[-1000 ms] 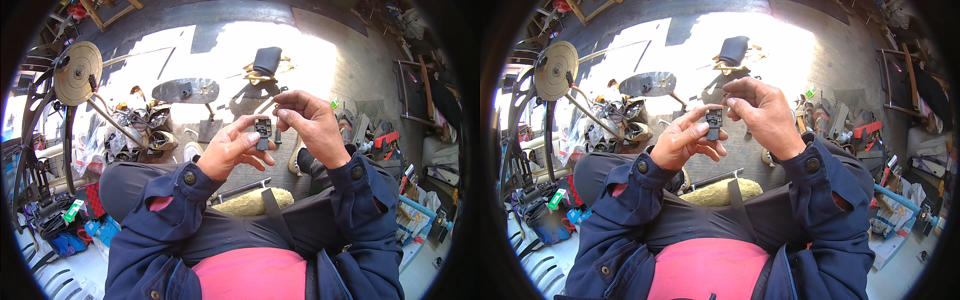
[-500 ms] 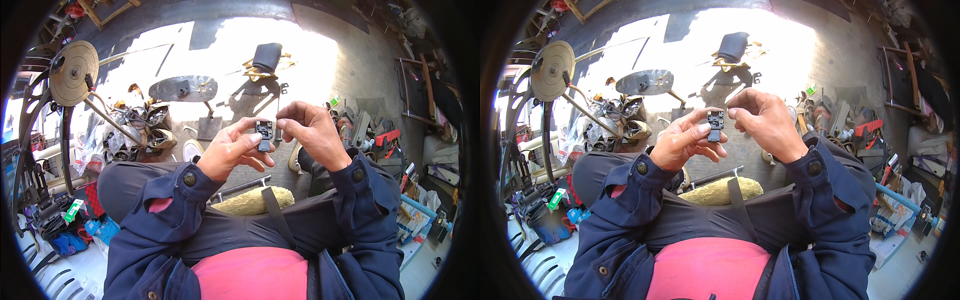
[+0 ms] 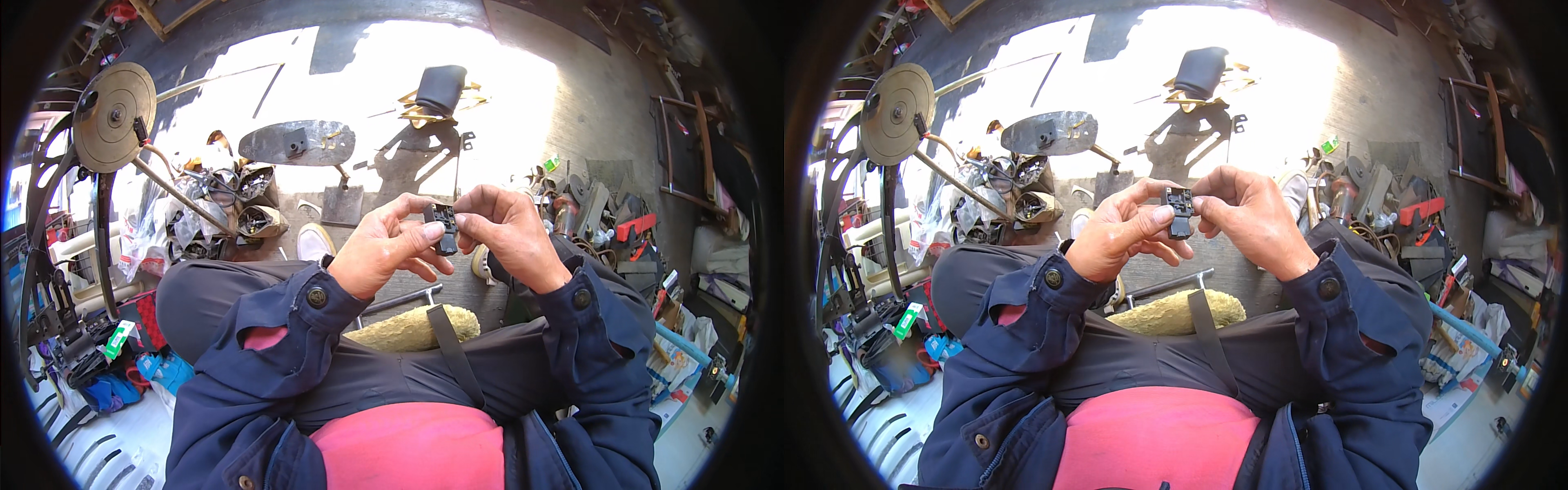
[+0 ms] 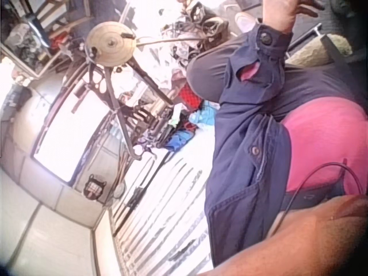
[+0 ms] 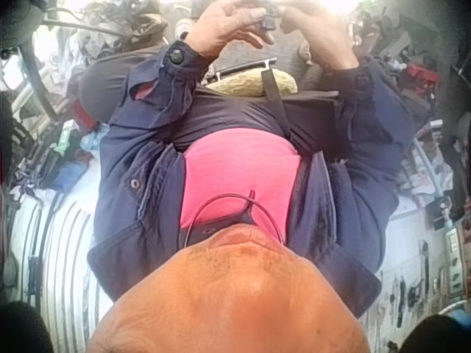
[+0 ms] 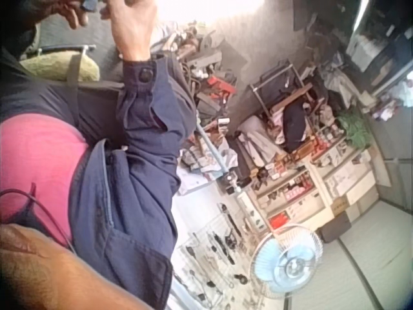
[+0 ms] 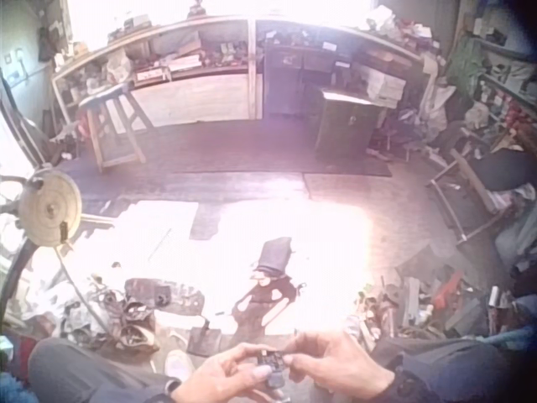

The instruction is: The person sits on the floor and manipulates a small black electronic component with both hands. They repeatedly open and close a latch or clip on the component, rotating it to inspect different sides. The task appears to involve assembling or adjusting the component's internal parts.

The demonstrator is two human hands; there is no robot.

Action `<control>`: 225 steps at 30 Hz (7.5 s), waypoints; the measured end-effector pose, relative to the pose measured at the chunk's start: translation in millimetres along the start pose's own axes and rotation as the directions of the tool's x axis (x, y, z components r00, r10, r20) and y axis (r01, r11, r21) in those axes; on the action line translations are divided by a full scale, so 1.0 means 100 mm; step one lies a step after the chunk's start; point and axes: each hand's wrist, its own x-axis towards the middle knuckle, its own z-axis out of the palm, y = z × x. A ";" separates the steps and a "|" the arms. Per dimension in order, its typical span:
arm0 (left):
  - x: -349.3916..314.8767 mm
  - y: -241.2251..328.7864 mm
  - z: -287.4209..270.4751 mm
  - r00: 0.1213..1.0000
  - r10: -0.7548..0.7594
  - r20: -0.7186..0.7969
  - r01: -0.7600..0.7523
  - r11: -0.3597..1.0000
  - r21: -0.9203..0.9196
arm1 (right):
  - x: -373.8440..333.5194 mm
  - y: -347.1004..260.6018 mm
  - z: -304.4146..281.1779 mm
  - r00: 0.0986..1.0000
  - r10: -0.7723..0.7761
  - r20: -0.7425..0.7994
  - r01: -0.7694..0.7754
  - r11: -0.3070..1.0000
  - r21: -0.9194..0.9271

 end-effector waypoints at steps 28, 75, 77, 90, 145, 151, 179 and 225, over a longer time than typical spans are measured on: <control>0.01 0.01 0.00 0.997 -0.047 0.059 0.052 0.994 -0.099 | -0.04 -0.09 0.01 0.996 -0.047 -0.075 0.041 0.996 -0.075; -0.17 -0.03 -0.11 1.000 0.010 -0.005 -0.010 1.000 0.012 | 0.01 -0.28 0.33 0.846 -0.527 0.083 0.450 0.623 -0.640; -0.18 -0.03 -0.12 1.000 0.018 -0.004 -0.018 1.000 0.014 | 0.02 -0.29 0.34 0.847 -0.524 0.087 0.450 0.622 -0.641; -0.15 -0.02 -0.20 1.000 -0.001 -0.010 0.002 0.999 0.034 | 0.06 -0.28 0.32 0.813 -0.565 0.142 0.479 0.510 -0.715; -0.05 -0.04 -0.17 1.000 -0.030 -0.002 0.030 0.999 0.040 | 0.04 -0.36 0.18 0.833 -0.543 0.105 0.461 0.577 -0.674; -0.05 -0.03 -0.16 0.999 -0.032 -0.004 0.032 0.998 0.046 | 0.05 -0.36 0.18 0.830 -0.549 0.102 0.467 0.582 -0.666; -0.04 -0.06 -0.18 1.000 -0.012 0.016 0.011 0.999 0.047 | 0.07 -0.31 0.20 0.834 -0.518 0.190 0.514 0.605 -0.608; -0.05 -0.02 -0.16 0.999 -0.013 0.032 0.012 0.999 0.031 | 0.05 -0.30 0.25 0.914 -0.401 0.061 0.361 0.736 -0.573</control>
